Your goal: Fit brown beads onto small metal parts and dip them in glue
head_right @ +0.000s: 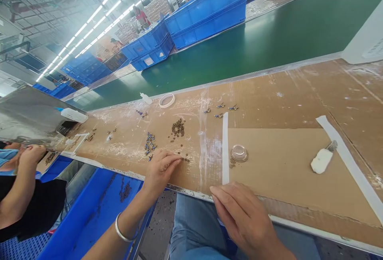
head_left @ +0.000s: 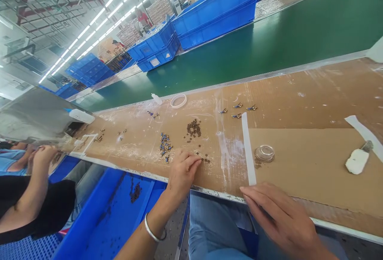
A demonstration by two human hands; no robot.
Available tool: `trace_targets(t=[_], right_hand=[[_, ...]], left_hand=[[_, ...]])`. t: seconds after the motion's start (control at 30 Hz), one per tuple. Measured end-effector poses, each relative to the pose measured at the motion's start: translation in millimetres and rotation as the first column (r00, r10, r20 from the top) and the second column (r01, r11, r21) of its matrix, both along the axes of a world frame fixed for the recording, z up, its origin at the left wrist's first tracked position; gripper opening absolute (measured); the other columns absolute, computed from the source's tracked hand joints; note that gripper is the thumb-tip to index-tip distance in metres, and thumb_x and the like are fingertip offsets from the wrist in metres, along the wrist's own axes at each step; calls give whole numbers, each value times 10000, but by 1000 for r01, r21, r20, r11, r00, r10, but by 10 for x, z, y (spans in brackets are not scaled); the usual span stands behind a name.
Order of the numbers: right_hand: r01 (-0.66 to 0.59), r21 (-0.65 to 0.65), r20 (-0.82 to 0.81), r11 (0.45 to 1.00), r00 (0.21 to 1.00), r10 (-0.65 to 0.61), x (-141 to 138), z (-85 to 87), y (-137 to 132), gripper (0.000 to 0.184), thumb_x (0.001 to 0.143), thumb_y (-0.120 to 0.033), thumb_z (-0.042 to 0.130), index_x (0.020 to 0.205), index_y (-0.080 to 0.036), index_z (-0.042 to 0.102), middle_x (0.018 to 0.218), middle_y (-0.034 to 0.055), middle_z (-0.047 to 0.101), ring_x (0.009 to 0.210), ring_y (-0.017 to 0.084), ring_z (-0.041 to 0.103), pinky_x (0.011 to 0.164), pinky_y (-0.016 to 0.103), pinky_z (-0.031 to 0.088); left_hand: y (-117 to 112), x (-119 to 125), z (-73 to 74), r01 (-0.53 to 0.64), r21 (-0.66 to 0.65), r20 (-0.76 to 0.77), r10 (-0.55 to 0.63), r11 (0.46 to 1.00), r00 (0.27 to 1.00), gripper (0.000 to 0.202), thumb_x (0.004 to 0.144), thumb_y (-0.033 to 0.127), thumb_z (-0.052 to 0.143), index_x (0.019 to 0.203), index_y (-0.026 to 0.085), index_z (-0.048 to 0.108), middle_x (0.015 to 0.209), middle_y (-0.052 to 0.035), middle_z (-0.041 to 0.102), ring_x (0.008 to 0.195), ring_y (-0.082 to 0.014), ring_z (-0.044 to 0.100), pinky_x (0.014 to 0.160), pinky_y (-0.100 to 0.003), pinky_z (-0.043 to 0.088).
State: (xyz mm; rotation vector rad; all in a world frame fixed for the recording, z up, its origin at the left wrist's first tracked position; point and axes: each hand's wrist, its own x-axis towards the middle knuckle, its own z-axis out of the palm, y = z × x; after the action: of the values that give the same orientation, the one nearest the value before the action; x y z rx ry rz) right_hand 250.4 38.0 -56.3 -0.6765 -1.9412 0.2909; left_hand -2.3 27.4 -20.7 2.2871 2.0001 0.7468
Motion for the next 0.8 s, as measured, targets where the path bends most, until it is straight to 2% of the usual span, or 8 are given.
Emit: trace_targets(t=[0.1, 0.2, 0.33, 0.47, 0.53, 0.63, 0.73, 0.8], right_hand=[[-2, -15, -7, 1000, 1000, 2, -3, 22, 6, 226, 888, -71, 575, 1073, -180, 644, 852, 22, 702, 771, 123, 675, 772, 265, 580], [-6, -19, -10, 1000, 1000, 6, 0, 35, 12, 212, 902, -75, 555, 1067, -176, 640, 847, 28, 700, 760, 125, 671, 742, 264, 577], [2, -26, -1, 1000, 1000, -2, 8, 28, 4, 184, 911, -84, 553, 1053, -162, 640, 854, 37, 698, 782, 128, 668, 779, 273, 574], [10, -46, -29, 999, 1000, -11, 10, 19, -3, 206, 891, -80, 570, 1058, -178, 638, 851, 28, 696, 775, 124, 667, 773, 270, 577], [7, -55, -36, 998, 999, -9, 10, 13, -3, 218, 881, -72, 577, 1061, -180, 637, 849, 25, 693, 766, 122, 664, 763, 266, 576], [-5, -61, -31, 998, 1000, 3, 7, 7, 2, 214, 894, -74, 568, 1071, -176, 630, 856, 32, 694, 781, 122, 662, 777, 269, 572], [-3, -46, -32, 999, 999, 2, 0, 6, 9, 192, 910, -74, 551, 1059, -168, 627, 850, 32, 694, 779, 117, 657, 781, 264, 563], [-3, -40, -29, 999, 1000, 2, -4, 3, 11, 183, 912, -70, 549, 1052, -158, 626, 850, 31, 692, 783, 113, 652, 787, 262, 558]], left_hand=[[126, 60, 4, 31, -28, -96, -34, 999, 995, 148, 920, 184, 612, 916, 202, 759, 821, -51, 701, 814, -193, 579, 731, -333, 499], [253, 83, 34, 48, -109, -212, -71, 993, 975, 143, 908, 191, 630, 850, 204, 761, 791, -54, 693, 811, -206, 566, 733, -351, 482], [369, 119, 101, 48, -205, -354, -119, 978, 928, 152, 896, 181, 641, 784, 201, 742, 774, -54, 676, 811, -224, 546, 723, -365, 448], [449, 157, 174, 96, -265, -424, -206, 959, 882, 188, 906, 164, 612, 752, 182, 718, 778, -77, 658, 833, -239, 539, 734, -376, 439], [462, 153, 211, 101, -289, -401, -216, 952, 890, 202, 910, 158, 596, 750, 182, 717, 775, -76, 659, 835, -236, 551, 743, -374, 447], [396, 113, 259, 114, -296, -236, -189, 948, 953, 205, 910, 153, 584, 766, 202, 722, 772, -47, 671, 811, -210, 580, 728, -341, 460], [217, 67, 255, 146, -280, -69, -172, 949, 983, 185, 906, 145, 580, 808, 215, 720, 772, -21, 684, 772, -181, 606, 710, -313, 470], [71, 53, 210, 162, -259, -24, -174, 952, 984, 177, 914, 141, 563, 835, 207, 708, 781, -20, 689, 765, -173, 615, 711, -307, 478]])
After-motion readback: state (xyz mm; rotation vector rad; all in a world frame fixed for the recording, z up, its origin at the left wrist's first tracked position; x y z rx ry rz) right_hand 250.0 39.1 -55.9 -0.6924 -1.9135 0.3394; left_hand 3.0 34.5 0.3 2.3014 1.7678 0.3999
